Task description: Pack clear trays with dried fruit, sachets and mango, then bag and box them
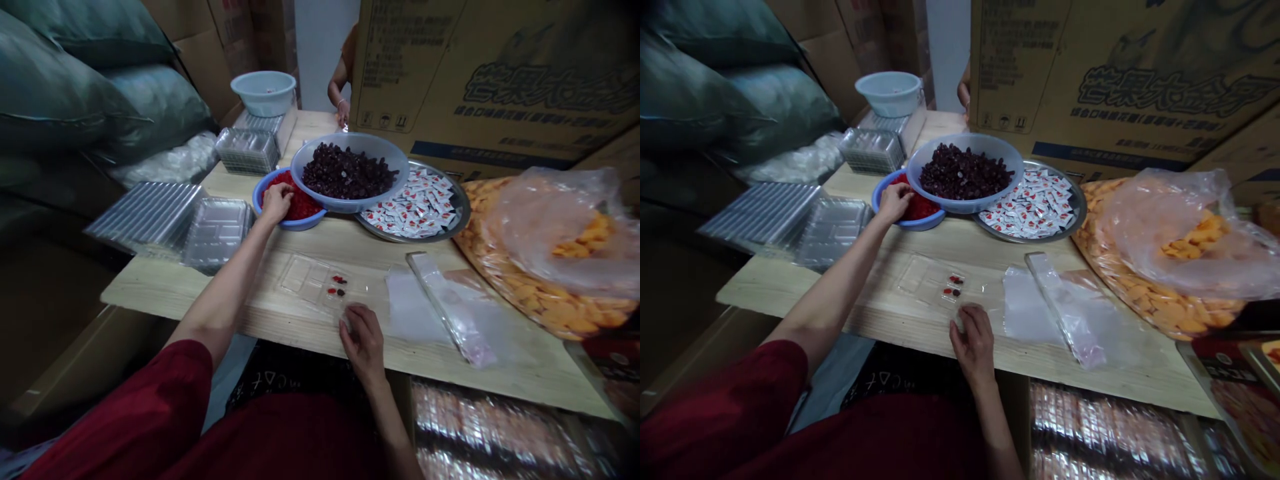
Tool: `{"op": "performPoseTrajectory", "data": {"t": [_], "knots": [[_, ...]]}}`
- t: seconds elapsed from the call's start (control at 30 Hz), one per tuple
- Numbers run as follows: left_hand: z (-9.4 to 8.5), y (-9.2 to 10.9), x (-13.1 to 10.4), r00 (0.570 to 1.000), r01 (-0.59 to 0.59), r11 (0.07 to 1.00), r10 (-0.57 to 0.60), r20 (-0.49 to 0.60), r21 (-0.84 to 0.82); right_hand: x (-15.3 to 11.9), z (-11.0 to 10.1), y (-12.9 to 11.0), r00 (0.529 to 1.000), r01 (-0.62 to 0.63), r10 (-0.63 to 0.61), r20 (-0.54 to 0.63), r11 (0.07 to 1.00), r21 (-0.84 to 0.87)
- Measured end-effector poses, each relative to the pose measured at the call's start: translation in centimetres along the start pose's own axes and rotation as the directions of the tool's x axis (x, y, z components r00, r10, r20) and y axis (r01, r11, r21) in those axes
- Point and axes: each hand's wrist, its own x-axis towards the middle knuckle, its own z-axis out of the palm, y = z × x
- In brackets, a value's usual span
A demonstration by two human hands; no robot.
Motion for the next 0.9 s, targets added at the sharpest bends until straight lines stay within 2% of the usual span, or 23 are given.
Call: {"op": "performPoseTrajectory", "data": {"t": [0.07, 0.13, 0.23, 0.33, 0.37, 0.43, 0.5, 0.57, 0.73, 0.83, 0.9], "knots": [[-0.2, -0.5, 0.0, 0.999, 0.024, 0.996, -0.027, -0.027, -0.085, 0.0, 0.0, 0.0, 1.0, -0.009, 0.009, 0.006, 1.0, 0.004], [-0.5, -0.9, -0.2, 0.999, 0.045, 0.969, -0.05, -0.015, -0.245, 0.0, -0.1, 0.0, 1.0, -0.017, 0.017, 0.013, 1.0, 0.011], [-1.1, -1.0, -1.0, 0.996, 0.092, 0.852, -0.067, 0.067, -0.515, 0.0, -0.1, 0.0, 1.0, -0.011, 0.011, 0.019, 1.0, 0.017], [-1.6, -0.8, -1.9, 0.99, 0.135, 0.774, -0.079, 0.118, -0.619, 0.0, -0.1, 0.0, 0.999, -0.005, 0.004, 0.032, 1.0, 0.018], [-1.8, -0.8, -2.1, 0.99, 0.136, 0.785, -0.088, 0.109, -0.604, 0.0, -0.1, 0.0, 0.999, -0.009, 0.008, 0.038, 1.0, 0.017], [-2.0, -0.9, -1.9, 0.995, 0.102, 0.866, -0.094, 0.041, -0.49, -0.1, -0.1, 0.0, 0.999, -0.017, 0.016, 0.046, 1.0, 0.017], [-2.0, -0.8, -1.4, 0.998, 0.044, 0.954, -0.055, -0.029, -0.297, -0.2, -0.1, 0.0, 0.999, -0.017, 0.016, 0.044, 1.0, 0.019], [-1.8, -0.5, -0.7, 1.0, 0.001, 0.994, -0.004, -0.022, -0.112, -0.2, -0.1, 0.0, 0.999, -0.014, 0.013, 0.037, 1.0, 0.017], [-0.8, 0.6, 0.1, 0.989, -0.014, 0.981, -0.015, 0.146, 0.194, 0.1, -0.1, -0.3, 1.0, 0.003, -0.003, 0.023, 1.0, -0.003], [-0.7, 0.6, -0.2, 0.99, -0.007, 0.967, -0.029, 0.136, 0.254, 0.1, 0.0, -0.3, 1.0, 0.024, -0.024, 0.017, 1.0, -0.008], [-1.0, 0.3, -0.7, 0.994, -0.005, 0.979, -0.017, 0.107, 0.202, 0.0, 0.0, -0.2, 0.999, 0.032, -0.032, 0.015, 0.999, -0.01]]}}
